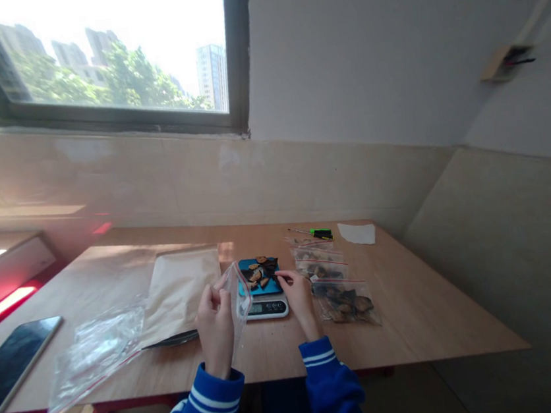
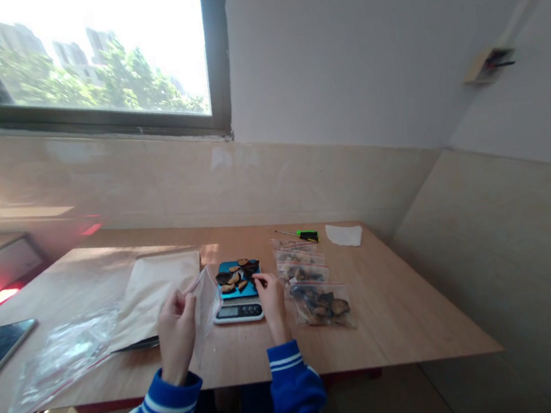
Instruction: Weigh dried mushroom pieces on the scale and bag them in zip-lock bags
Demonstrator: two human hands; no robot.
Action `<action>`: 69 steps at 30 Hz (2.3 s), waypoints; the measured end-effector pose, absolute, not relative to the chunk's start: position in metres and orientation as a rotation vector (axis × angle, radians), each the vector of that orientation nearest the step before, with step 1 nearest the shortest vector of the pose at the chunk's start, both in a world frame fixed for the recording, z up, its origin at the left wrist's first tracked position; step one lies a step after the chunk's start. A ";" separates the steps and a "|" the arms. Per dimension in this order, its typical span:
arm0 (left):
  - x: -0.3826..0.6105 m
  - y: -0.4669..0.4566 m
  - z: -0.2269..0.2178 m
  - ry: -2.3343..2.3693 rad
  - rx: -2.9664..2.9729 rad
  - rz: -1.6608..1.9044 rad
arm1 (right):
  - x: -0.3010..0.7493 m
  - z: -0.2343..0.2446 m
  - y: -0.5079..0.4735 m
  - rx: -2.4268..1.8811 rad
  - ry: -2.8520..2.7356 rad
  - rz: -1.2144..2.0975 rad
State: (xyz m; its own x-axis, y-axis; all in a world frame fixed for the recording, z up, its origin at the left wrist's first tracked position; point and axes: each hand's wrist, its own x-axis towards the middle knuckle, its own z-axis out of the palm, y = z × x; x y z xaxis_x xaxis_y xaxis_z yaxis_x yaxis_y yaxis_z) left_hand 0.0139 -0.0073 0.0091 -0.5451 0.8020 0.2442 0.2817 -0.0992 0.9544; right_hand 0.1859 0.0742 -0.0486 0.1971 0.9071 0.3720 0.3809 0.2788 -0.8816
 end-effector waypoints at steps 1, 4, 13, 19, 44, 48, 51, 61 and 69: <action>0.013 -0.006 0.008 1.765 1.181 1.682 | 0.184 -0.045 0.072 -1.292 -1.374 0.599; 0.014 -0.004 0.005 1.763 1.181 1.687 | 0.174 -0.024 0.059 -1.157 -1.232 0.830; 0.018 -0.002 0.000 1.668 1.102 1.678 | 0.134 0.039 0.014 -1.015 -1.447 0.905; 0.010 -0.008 0.005 1.771 1.033 1.684 | 0.146 0.006 0.042 -1.056 -1.652 0.594; 0.004 -0.016 0.003 1.731 0.996 1.646 | 0.143 -0.029 0.097 -1.137 -1.827 0.702; 0.005 -0.013 0.001 1.717 1.030 1.658 | 0.141 0.007 0.066 -0.849 -1.282 1.262; 0.007 -0.011 -0.002 1.751 1.074 1.648 | 0.138 0.032 0.038 -0.654 -1.208 1.665; 0.015 -0.016 -0.003 1.769 1.124 1.701 | 0.124 0.012 0.030 -1.180 -1.632 1.298; 0.017 -0.017 -0.002 1.839 1.139 1.742 | 0.117 0.019 0.019 -1.202 -1.798 0.994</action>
